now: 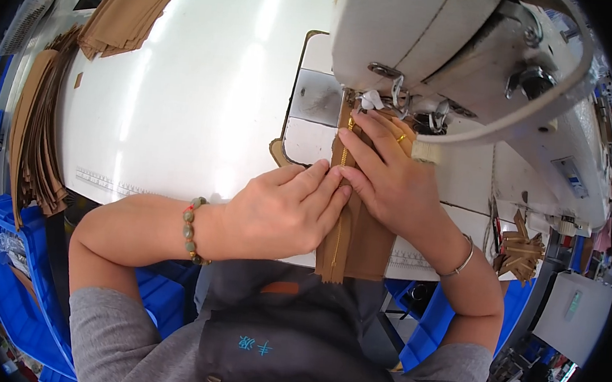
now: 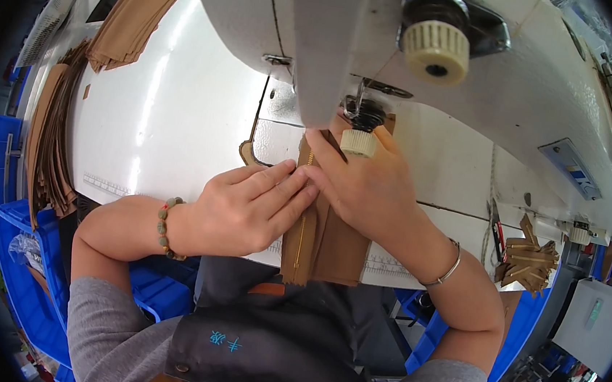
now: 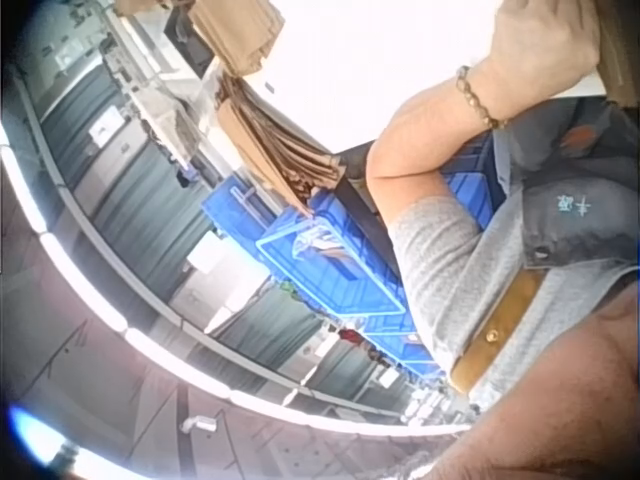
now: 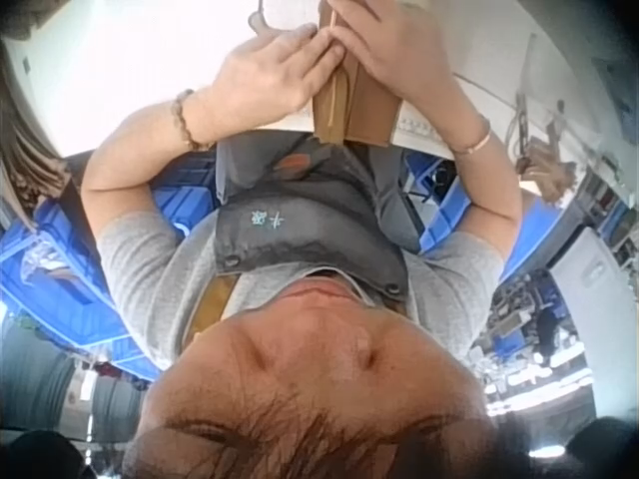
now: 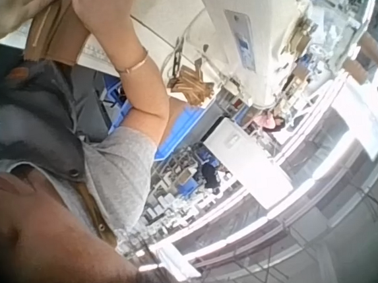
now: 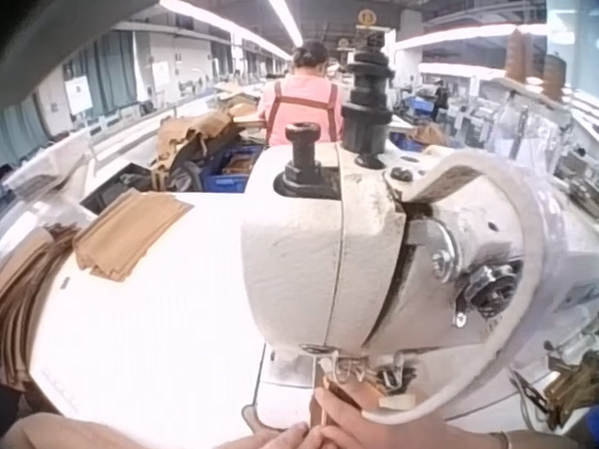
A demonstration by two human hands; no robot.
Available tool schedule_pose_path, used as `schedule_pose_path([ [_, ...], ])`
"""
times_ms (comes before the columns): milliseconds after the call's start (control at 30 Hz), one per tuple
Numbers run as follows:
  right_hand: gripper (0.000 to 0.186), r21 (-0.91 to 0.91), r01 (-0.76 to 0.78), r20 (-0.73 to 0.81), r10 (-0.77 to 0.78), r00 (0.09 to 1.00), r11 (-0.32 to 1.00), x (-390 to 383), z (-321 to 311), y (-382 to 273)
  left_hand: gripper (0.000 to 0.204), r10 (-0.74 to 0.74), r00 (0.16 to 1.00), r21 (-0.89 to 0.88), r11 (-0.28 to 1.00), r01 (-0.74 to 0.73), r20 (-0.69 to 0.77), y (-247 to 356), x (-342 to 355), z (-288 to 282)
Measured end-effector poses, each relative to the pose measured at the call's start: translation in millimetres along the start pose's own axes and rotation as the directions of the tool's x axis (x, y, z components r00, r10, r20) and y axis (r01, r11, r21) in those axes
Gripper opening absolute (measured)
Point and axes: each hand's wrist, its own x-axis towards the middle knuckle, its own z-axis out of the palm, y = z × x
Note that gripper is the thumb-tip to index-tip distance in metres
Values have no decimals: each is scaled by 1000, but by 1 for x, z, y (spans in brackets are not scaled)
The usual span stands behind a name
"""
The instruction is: Sewing a zipper onto leather panels using an industrial sewing machine.
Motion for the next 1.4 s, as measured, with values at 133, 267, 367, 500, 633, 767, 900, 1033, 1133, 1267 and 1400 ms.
schedule_pose_path([
  [133, 52, 55, 19, 34, -21, 999, 998, -2, -2, 2, 41, 88, 996, 34, 995, -89, 11, 16, -11, -5],
  [267, 60, 41, 40, 7, -40, 999, 998, -5, -2, 3, 42, 47, 998, -68, 997, -44, 49, 44, -34, -17],
  [367, 64, 58, 67, -15, -67, 998, 996, -4, -3, 2, 52, -30, 999, -260, 965, 35, 22, 60, -55, -26],
  [500, 67, 66, 78, -21, -77, 997, 995, -1, -4, 2, 45, -247, 969, -122, 963, 242, -29, 33, -98, -50],
  [633, 69, 48, 100, -32, -99, 995, 994, 0, -3, 3, 31, -616, 779, 313, 722, 617, -116, -71, -160, -97],
  [767, 69, 27, 118, -29, -117, 993, 993, -1, -4, 4, 22, -706, 562, 539, 297, 788, -432, -161, -225, -163],
  [900, 69, 17, 125, -34, -124, 992, 992, -2, -3, 4, 34, -916, 92, 578, -166, 799, -390, -188, -283, -204],
  [1033, 68, 31, 113, -34, -112, 993, 993, -3, -2, 5, 33, -912, 194, 611, -75, 788, -362, -198, -320, -211],
  [1133, 69, 25, 120, -33, -120, 992, 992, -3, -2, 5, 29, -923, 124, 624, -143, 768, -363, -208, -334, -215],
  [1267, 69, 27, 107, -26, -106, 994, 994, -2, -3, 3, 30, -910, 248, 653, -32, 757, -332, -204, -337, -236],
  [1400, 71, 22, 79, -2, -79, 997, 997, -4, -4, 0, 33, -905, 267, 751, -82, 655, -332, -206, -296, -274],
])
